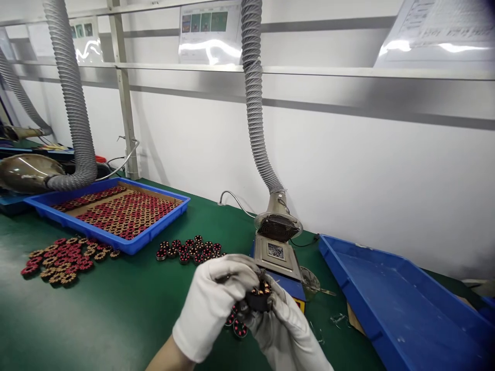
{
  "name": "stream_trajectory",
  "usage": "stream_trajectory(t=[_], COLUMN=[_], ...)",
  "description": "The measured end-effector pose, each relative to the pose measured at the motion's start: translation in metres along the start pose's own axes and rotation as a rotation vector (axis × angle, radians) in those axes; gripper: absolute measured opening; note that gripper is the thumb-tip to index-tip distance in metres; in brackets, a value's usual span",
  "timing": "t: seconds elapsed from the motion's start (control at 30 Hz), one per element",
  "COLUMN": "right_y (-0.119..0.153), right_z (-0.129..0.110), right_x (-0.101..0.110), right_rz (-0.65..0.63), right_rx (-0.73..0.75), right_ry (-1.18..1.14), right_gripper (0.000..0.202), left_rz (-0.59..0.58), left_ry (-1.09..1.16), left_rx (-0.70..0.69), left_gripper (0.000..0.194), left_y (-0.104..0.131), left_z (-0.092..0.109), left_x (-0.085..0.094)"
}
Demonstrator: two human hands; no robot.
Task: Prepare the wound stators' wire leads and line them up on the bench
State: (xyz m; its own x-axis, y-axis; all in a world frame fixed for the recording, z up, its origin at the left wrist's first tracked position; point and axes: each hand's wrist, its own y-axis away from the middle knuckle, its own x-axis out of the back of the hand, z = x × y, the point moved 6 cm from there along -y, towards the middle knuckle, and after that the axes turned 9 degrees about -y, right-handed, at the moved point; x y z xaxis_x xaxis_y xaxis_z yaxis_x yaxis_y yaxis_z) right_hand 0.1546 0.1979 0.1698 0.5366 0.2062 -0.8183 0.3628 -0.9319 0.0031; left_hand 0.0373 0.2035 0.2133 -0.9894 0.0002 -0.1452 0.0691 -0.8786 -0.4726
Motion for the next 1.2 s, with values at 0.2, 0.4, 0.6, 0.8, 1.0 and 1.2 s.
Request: stream_trajectory(t=[0.2, 0.4, 0.6, 0.8, 1.0, 1.2], right_y=[0.004, 0.005, 0.009, 0.004, 0.004, 0.036], right_z=[-0.004, -0.001, -0.005, -0.010, -0.027, -0.027], right_x=[0.007, 0.001, -0.001, 0.002, 0.014, -0.016], right_rz=[-0.005, -0.049, -0.053, -0.015, 0.245, 0.096], right_rx=[-0.031, -0.046, -0.046, 0.045, 0.561, 1.293], right_ry=[-0.074, -0.065, -0.048, 0.044, 0.316, 0.980], right_gripper=[0.033, 0.033, 0.033, 0.034, 0.043, 0.045], left_rz=[-0.174, -0.161, 0.074, -0.196, 0.046, -0.247], left_ry=[-0.155, -0.098, 0.013, -0.174, -0.305, 0.080], left_rx=[0.203, 0.099, 0.042, 0.127, -0.213, 0.265], left_gripper=[0.025, 0.021, 0.017, 0.026, 0.016, 0.034], left_y=[-0.003, 0.001, 0.001, 0.004, 0.015, 0.008], left_z=[0.002, 0.006, 0.008, 0.006, 0.030, -0.001], left_x=[0.000, -0.008, 0.016, -0.010, 0.002, -0.025])
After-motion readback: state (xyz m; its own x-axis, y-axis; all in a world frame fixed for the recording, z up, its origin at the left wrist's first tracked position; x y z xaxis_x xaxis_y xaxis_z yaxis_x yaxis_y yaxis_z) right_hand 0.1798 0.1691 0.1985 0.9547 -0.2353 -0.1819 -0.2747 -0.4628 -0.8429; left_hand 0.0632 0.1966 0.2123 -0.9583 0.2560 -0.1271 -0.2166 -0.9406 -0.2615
